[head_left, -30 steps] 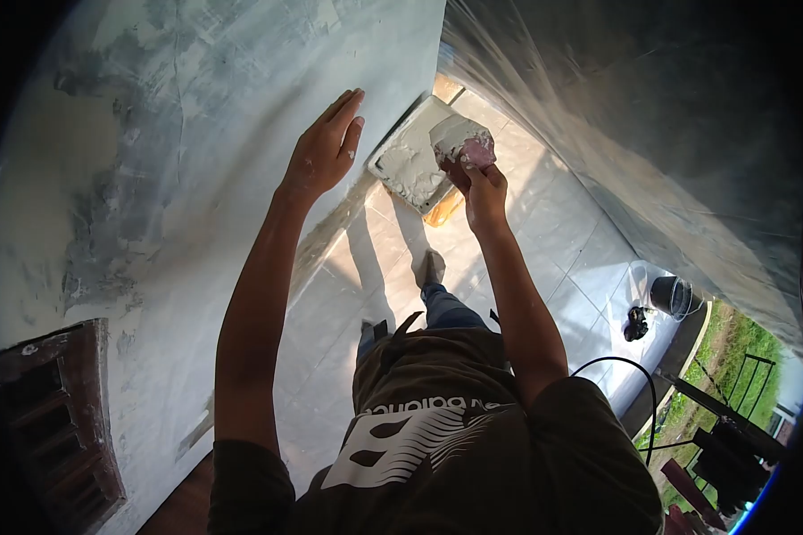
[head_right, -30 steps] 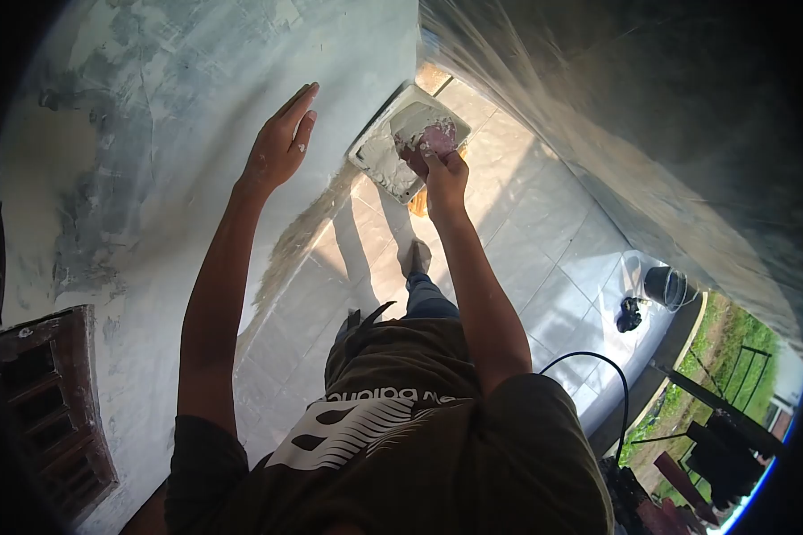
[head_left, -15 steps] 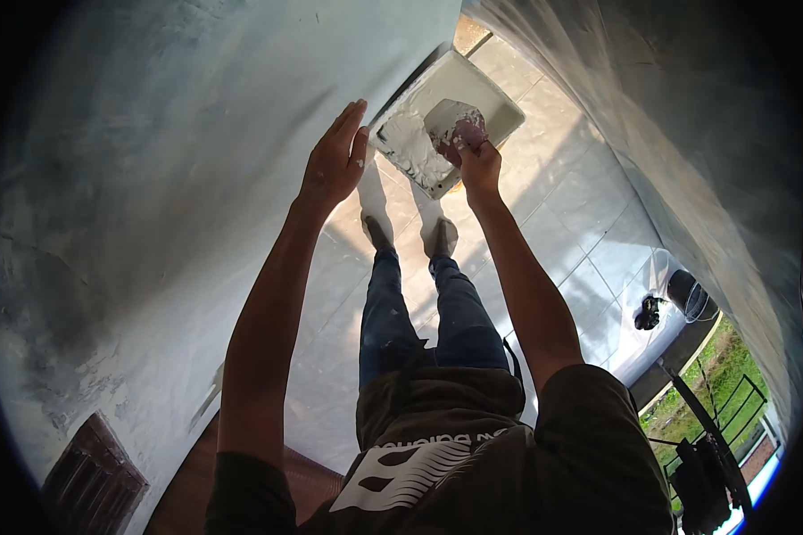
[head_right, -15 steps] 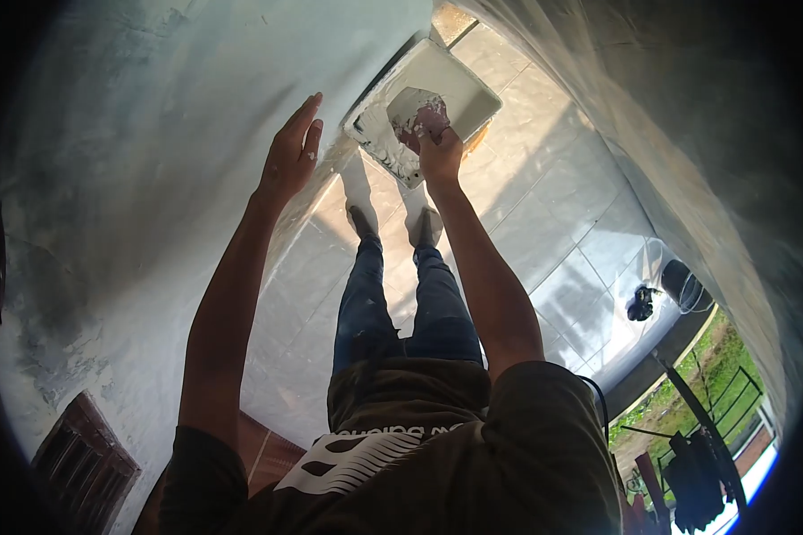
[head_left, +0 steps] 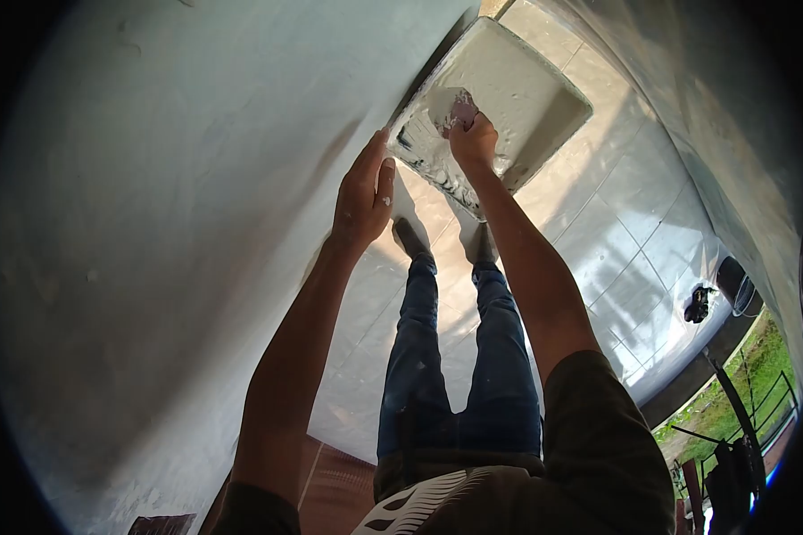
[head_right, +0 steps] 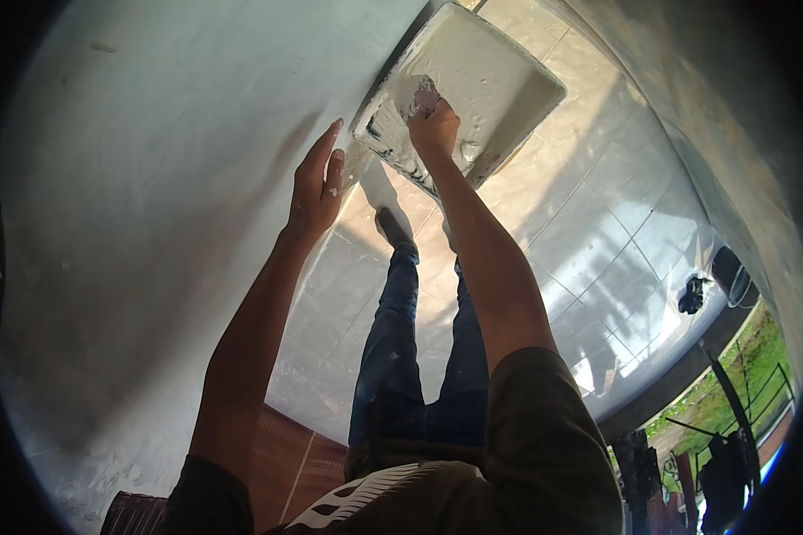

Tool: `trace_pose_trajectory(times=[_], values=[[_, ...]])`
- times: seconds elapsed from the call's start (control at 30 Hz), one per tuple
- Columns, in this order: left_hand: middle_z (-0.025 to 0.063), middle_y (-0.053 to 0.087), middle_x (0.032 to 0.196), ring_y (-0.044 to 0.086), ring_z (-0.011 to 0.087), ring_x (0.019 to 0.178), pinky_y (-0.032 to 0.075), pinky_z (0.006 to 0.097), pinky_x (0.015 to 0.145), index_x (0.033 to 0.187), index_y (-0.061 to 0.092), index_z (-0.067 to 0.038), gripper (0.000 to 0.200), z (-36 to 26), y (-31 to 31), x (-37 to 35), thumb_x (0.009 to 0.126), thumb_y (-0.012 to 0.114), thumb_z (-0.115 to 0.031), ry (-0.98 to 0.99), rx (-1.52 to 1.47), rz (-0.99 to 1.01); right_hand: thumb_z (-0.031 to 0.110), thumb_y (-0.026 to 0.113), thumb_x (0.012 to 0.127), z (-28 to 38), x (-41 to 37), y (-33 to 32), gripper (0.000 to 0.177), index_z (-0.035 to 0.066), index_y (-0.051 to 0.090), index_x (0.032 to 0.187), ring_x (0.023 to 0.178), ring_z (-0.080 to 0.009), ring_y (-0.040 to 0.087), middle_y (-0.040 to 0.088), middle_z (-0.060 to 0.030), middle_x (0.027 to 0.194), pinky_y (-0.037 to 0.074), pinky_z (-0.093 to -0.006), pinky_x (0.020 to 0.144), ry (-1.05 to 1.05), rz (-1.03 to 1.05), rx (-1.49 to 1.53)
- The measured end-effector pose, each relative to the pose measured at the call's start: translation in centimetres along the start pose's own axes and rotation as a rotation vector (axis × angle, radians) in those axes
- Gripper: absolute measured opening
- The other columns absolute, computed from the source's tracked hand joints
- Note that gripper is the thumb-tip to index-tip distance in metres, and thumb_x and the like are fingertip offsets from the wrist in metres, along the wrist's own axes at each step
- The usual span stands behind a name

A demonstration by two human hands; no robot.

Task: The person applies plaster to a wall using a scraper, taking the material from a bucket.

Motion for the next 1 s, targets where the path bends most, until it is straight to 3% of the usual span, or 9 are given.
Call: trace_pose_trajectory(times=[0.23,0.33,0.4,0.53,0.63,0.7,0.8,0.93,1.0], values=[[0.0257,0.052,0.14,0.049,0.0377,0.132,0.039,0.0421,0.111,0.141,0.045,0.005,0.043,2.4,1.9,-0.4,0.101,0.047,-0.011,0.008,-0.05,-0.017,0.015,0.066,0.076,-1.6,0.2,2.3,0.022,-0.006,0.063,0.082,0.074,-0.0401,0.068,0.067,-0.0247,0.076,0.054,-0.0442,0.069,0.011,-0.039,-0.086],[0.026,0.052,0.139,0.05,0.0379,0.131,0.039,0.0422,0.111,0.141,0.045,0.005,0.043,2.9,2.5,-0.2,0.101,0.047,-0.012,-0.005,-0.061,-0.003,0.008,0.06,0.076,-2.1,0.4,2.7,0.022,-0.007,0.066,0.091,0.084,-0.0403,0.07,0.069,-0.0265,0.086,0.055,-0.0437,0.075,0.09,0.01,-0.023],[0.0263,0.052,0.139,0.05,0.0382,0.131,0.038,0.0422,0.111,0.141,0.045,0.005,0.043,3.2,2.9,-0.3,0.101,0.048,-0.012,-0.019,-0.066,0.002,0.007,0.061,0.077,-2.1,0.4,2.9,0.022,-0.006,0.067,0.093,0.083,-0.0357,0.072,0.071,-0.0222,0.087,0.056,-0.0402,0.074,0.105,0.043,0.108],[0.0268,0.051,0.139,0.049,0.0389,0.131,0.038,0.0425,0.111,0.141,0.045,0.005,0.043,3.8,3.6,-0.8,0.101,0.047,-0.012,-0.032,-0.074,0.014,0.008,0.062,0.079,-3.0,0.3,4.0,0.02,-0.005,0.068,0.093,0.078,-0.0299,0.073,0.072,-0.0188,0.085,0.056,-0.0375,0.071,0.189,0.11,0.078],[0.027,0.051,0.139,0.049,0.0394,0.132,0.038,0.0427,0.111,0.141,0.045,0.005,0.043,3.9,3.9,-0.9,0.101,0.046,-0.012,-0.016,-0.088,0.009,0.007,0.061,0.081,-6.5,0.8,6.4,0.019,-0.006,0.066,0.095,0.072,-0.0267,0.074,0.071,-0.0178,0.082,0.057,-0.0353,0.067,0.252,0.106,0.261],[0.0272,0.051,0.139,0.049,0.0396,0.132,0.038,0.0429,0.111,0.141,0.045,0.005,0.043,3.9,3.9,-1.2,0.102,0.044,-0.013,-0.023,-0.084,0.009,-0.006,0.049,0.09,-6.8,0.0,8.0,0.023,-0.007,0.062,0.11,0.084,-0.0234,0.072,0.068,-0.0151,0.106,0.062,-0.0308,0.075,0.351,0.245,0.415],[0.027,0.051,0.139,0.049,0.0393,0.132,0.038,0.043,0.111,0.141,0.044,0.005,0.043,4.1,4.2,-1.3,0.102,0.043,-0.014,-0.052,-0.091,0.014,-0.008,0.047,0.091,-6.9,-0.8,8.7,0.027,-0.007,0.06,0.115,0.089,-0.0236,0.071,0.065,-0.0161,0.113,0.063,-0.0311,0.074,0.401,0.227,0.575],[0.0265,0.052,0.139,0.049,0.039,0.132,0.037,0.0431,0.111,0.141,0.044,0.005,0.043,4.3,4.1,-1.9,0.102,0.043,-0.014,-0.057,-0.079,0.012,-0.008,0.05,0.092,-5.5,-1.1,7.8,0.025,-0.008,0.059,0.115,0.088,-0.0236,0.07,0.063,-0.0166,0.113,0.063,-0.0327,0.073,0.379,0.15,0.654],[0.026,0.052,0.139,0.049,0.0387,0.132,0.037,0.0429,0.111,0.141,0.044,0.005,0.043,4.3,3.9,-2.3,0.102,0.043,-0.014,-0.05,-0.095,0.012,-0.009,0.051,0.089,-5.5,-1.0,7.2,0.019,-0.009,0.06,0.106,0.074,-0.0257,0.073,0.067,-0.0158,0.101,0.063,-0.0306,0.064,0.384,0.036,0.776]])
Point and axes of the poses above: each hand's wrist, its own x-axis towards the middle knuckle, its own y-axis out of the palm, z = x × y, the point moved 9 cm from there along x, towards the middle knuckle
